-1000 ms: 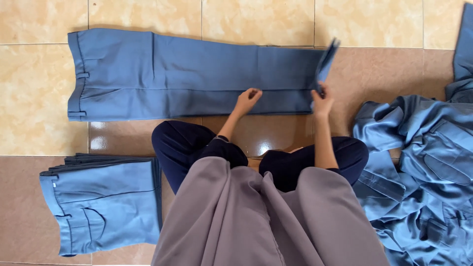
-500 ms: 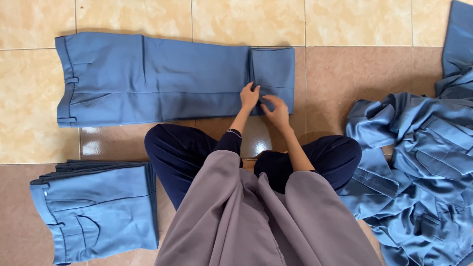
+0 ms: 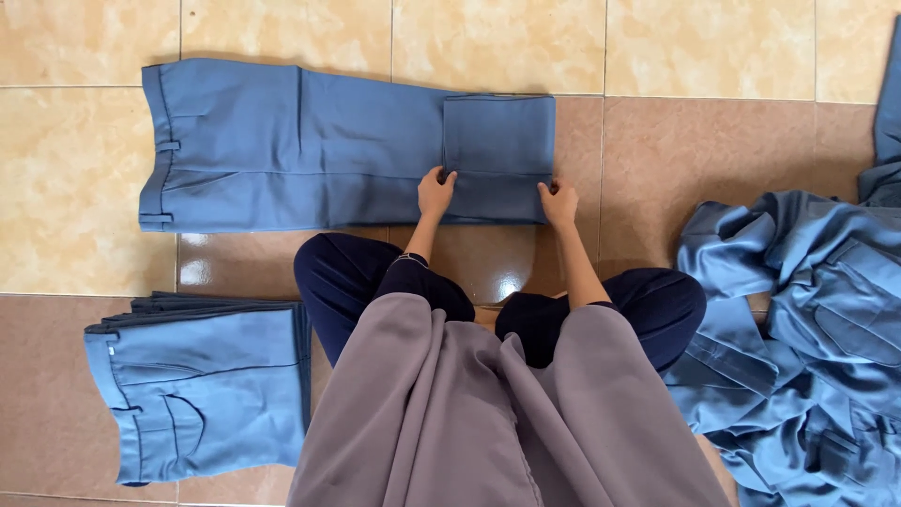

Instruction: The person sits on a tiled floor and folds two pairs of blue trousers by hand. They smooth each pair, fold the legs together, then fold the garment into a compact rectangle and place it on a growing stack to the left.

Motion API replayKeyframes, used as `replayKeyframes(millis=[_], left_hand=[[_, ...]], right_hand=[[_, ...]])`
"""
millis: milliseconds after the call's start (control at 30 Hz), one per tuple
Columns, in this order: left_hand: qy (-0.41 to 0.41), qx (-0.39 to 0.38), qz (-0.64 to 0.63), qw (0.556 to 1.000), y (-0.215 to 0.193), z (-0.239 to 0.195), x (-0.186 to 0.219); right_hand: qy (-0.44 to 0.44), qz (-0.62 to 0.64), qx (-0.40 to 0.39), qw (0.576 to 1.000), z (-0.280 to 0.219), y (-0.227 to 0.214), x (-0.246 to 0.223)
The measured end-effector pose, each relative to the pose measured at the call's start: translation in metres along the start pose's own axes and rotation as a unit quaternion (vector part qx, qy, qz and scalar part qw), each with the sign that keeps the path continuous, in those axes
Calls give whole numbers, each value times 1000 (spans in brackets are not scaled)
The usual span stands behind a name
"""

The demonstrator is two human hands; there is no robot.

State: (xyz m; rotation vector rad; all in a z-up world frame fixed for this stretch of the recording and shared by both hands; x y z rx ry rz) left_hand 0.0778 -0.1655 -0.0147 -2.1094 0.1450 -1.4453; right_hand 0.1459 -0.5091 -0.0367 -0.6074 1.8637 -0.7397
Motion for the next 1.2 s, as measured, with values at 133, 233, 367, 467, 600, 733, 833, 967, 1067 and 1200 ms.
replayKeyframes(millis=[133, 233, 367, 467, 600, 733, 833, 967, 1067, 1200], left_hand=[[1, -22, 7, 1000, 10, -12, 19], [-5, -33, 4, 999, 40, -21, 33], [20, -66, -37, 997, 111, -23, 34], [46, -89, -73, 992, 141, -31, 44], [65, -100, -67, 991, 130, -37, 62], [65, -91, -25, 993, 87, -18, 46], [60, -62, -15, 996, 51, -6, 21], [65, -29, 13, 997, 5, 1, -5], [63, -14, 28, 998, -25, 2, -19], [33, 26, 53, 998, -71, -9, -21]], right_hand=[[22, 85, -5, 996, 22, -20, 25], [51, 111, 6, 992, 27, -46, 50], [57, 91, 113, 988, 31, -91, 90], [112, 125, 155, 974, 15, -114, 107], [128, 144, 151, 970, 5, -121, 104], [71, 105, 145, 981, -10, -123, 68], [-28, 44, 132, 990, -15, -113, 45], [-104, -14, 120, 987, -40, -104, 11], [-115, -33, 81, 990, -52, -96, -5], [-114, -36, 55, 991, -68, -86, -23]])
Point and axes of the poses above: each hand's wrist, its own z-axis towards the middle knuckle, its own y-axis out of the palm, x = y × z, the point moved 7 cm from there along z, towards the middle knuckle, and after that the axes turned 8 degrees about y, right-handed, at the moved point
